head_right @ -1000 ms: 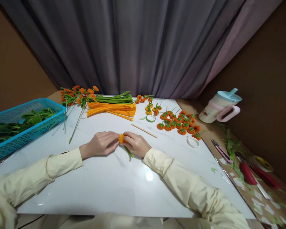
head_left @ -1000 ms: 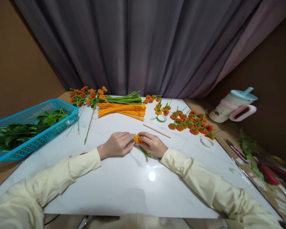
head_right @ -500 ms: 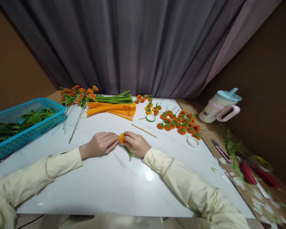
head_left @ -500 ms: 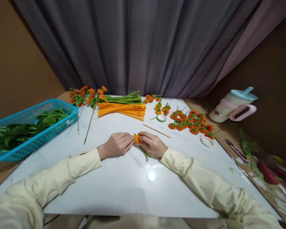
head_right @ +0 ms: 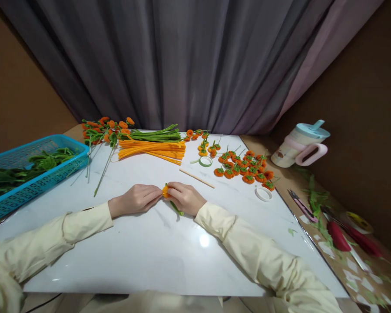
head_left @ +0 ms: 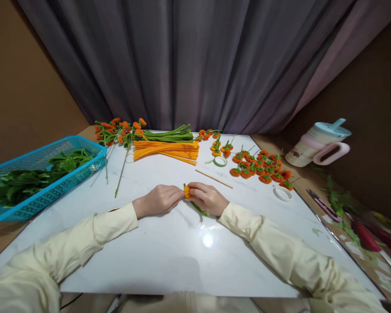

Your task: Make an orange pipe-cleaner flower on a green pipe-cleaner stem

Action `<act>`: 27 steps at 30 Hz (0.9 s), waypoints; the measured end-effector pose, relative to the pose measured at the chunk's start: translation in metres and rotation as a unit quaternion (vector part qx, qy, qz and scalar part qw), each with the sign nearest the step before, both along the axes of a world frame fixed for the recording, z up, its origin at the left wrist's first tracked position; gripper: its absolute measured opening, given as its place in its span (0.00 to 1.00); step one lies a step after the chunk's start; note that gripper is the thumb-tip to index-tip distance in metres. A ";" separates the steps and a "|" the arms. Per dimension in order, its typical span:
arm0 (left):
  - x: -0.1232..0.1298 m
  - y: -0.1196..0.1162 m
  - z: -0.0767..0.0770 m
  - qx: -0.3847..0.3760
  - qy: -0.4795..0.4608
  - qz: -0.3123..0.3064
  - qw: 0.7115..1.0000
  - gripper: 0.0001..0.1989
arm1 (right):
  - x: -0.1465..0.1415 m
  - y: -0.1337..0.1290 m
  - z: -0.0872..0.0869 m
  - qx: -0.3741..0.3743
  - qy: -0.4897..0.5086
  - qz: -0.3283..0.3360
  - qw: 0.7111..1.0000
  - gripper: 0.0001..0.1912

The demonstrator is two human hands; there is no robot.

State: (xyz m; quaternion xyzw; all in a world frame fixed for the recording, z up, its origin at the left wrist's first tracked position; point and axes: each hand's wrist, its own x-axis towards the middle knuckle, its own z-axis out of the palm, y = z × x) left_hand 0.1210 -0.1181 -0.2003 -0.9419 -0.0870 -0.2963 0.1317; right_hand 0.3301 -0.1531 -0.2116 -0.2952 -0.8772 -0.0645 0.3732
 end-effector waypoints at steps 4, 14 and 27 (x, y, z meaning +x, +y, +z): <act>0.000 -0.001 0.000 -0.004 -0.017 -0.007 1.000 0.06 | 0.000 0.000 0.000 -0.009 0.003 0.003 1.000 0.05; 0.002 0.001 0.003 -0.156 -0.028 0.022 0.987 0.07 | 0.002 -0.001 0.004 -0.053 0.034 0.014 0.998 0.03; 0.001 -0.001 0.006 -0.213 -0.071 0.038 0.974 0.16 | 0.002 -0.001 -0.002 -0.126 0.087 -0.004 0.988 0.15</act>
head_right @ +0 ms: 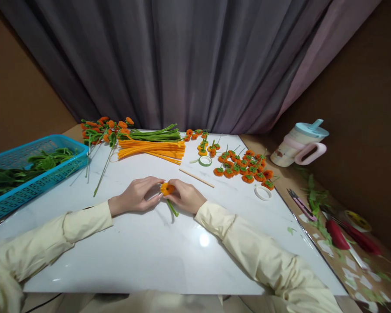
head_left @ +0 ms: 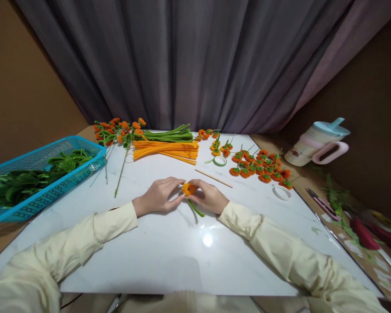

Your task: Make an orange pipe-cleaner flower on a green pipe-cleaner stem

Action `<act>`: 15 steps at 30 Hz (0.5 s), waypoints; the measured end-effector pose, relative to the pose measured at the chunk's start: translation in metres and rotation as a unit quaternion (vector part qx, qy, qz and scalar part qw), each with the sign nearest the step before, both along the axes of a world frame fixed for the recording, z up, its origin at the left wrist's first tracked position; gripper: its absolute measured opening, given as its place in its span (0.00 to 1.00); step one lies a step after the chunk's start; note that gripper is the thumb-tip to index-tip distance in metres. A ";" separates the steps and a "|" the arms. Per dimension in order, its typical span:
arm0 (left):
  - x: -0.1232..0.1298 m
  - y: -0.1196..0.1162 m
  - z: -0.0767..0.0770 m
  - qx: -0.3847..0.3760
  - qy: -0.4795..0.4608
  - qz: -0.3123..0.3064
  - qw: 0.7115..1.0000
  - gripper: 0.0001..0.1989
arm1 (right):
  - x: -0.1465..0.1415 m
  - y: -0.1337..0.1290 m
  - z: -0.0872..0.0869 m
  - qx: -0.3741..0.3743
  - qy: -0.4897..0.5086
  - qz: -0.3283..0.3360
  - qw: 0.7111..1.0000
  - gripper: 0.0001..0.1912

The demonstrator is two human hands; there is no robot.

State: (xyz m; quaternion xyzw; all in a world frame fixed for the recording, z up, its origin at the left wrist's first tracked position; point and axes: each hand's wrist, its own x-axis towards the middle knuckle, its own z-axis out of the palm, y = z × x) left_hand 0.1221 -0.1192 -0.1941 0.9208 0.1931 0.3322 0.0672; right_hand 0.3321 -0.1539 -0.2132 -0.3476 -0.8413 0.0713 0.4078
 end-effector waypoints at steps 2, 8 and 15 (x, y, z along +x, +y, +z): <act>0.000 0.000 0.000 -0.009 0.008 -0.031 0.999 0.18 | 0.000 0.000 -0.001 -0.002 0.003 0.001 1.000 0.17; 0.001 0.002 -0.001 -0.024 0.014 -0.044 0.999 0.17 | -0.001 -0.002 0.001 -0.002 0.012 -0.006 1.000 0.17; -0.001 0.001 -0.003 -0.024 -0.007 -0.001 1.000 0.15 | 0.000 -0.002 0.005 0.031 0.003 -0.045 0.998 0.18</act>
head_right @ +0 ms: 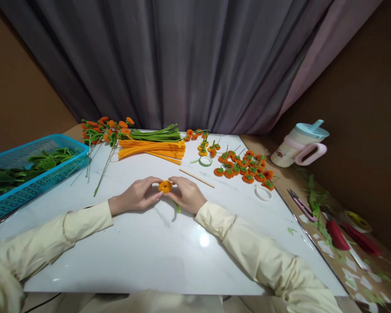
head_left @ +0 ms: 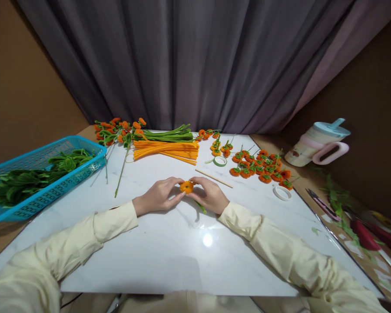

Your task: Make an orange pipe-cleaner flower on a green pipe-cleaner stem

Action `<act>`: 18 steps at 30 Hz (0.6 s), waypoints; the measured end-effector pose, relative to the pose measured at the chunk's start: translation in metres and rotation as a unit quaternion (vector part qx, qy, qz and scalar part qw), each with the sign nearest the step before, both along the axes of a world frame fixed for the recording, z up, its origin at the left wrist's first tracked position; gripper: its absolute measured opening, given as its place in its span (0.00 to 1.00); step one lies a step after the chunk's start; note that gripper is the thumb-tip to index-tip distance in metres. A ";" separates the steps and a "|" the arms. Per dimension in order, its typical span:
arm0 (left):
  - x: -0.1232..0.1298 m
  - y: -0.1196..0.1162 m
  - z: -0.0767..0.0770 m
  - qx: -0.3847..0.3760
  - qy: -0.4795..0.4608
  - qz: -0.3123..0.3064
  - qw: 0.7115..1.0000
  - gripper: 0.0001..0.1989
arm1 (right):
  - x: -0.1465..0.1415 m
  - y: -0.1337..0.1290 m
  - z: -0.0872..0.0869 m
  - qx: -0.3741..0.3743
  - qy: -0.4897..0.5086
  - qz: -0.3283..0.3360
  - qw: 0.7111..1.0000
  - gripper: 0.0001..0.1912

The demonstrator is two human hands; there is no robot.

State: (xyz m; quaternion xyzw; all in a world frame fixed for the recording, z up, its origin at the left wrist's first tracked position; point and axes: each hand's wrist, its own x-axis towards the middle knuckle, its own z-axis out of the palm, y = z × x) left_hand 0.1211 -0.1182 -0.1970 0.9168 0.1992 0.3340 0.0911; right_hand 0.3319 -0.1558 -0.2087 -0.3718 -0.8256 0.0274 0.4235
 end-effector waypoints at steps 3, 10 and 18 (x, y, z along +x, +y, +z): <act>0.000 -0.001 0.000 -0.005 -0.010 0.007 1.000 0.14 | 0.001 0.002 0.001 0.029 -0.016 -0.016 0.999 0.16; -0.002 0.006 -0.004 -0.005 -0.026 -0.033 0.999 0.19 | 0.002 0.003 0.000 0.034 -0.025 0.001 0.999 0.13; -0.002 0.010 -0.008 0.046 -0.033 -0.031 0.998 0.16 | 0.002 0.003 -0.002 0.020 -0.021 0.031 0.999 0.11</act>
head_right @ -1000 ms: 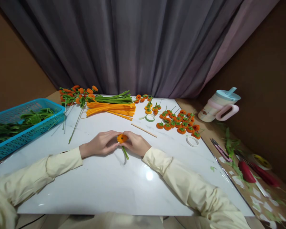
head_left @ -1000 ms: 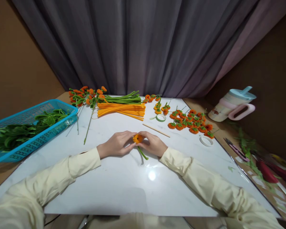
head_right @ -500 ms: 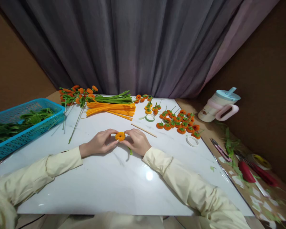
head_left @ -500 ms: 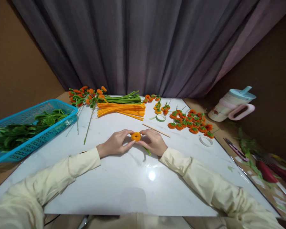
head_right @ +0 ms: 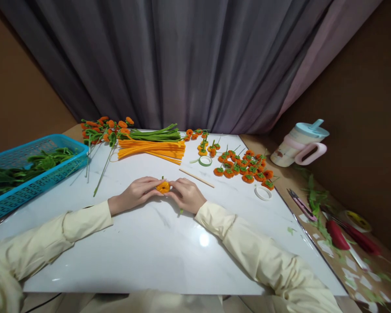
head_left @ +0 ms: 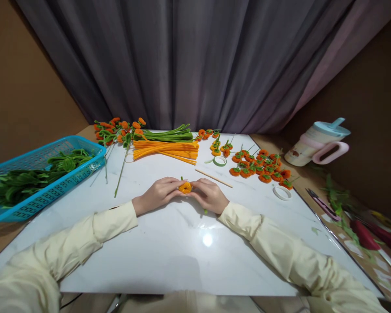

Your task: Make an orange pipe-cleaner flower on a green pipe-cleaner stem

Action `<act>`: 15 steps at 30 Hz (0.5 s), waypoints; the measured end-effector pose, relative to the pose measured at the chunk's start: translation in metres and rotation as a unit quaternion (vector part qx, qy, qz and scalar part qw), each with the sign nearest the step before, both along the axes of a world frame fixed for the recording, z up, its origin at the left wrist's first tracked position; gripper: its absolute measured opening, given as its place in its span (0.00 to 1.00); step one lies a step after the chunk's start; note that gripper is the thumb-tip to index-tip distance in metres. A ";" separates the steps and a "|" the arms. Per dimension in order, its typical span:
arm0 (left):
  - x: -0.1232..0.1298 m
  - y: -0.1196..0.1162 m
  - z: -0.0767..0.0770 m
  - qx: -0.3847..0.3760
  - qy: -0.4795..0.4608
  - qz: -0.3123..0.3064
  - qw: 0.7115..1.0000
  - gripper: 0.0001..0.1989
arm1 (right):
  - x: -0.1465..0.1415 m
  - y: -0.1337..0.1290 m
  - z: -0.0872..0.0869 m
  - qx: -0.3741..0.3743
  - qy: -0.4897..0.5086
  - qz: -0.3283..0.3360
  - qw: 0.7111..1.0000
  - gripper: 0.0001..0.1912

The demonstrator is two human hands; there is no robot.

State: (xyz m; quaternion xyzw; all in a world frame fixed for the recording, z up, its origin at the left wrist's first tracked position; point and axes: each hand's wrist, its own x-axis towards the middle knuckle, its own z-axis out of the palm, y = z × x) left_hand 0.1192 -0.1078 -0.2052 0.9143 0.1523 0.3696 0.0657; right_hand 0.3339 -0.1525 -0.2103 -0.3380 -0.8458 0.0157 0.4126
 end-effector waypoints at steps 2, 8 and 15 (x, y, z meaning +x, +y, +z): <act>0.000 0.000 -0.001 -0.003 -0.008 -0.001 1.000 0.15 | 0.000 0.000 0.000 -0.001 0.001 0.005 1.000 0.11; 0.000 -0.002 0.004 -0.146 -0.043 -0.005 0.988 0.13 | -0.001 -0.001 0.003 -0.038 0.047 0.040 0.997 0.11; 0.014 -0.015 0.015 -0.534 -0.156 0.030 0.830 0.18 | -0.001 -0.001 0.001 -0.024 0.039 0.019 0.999 0.07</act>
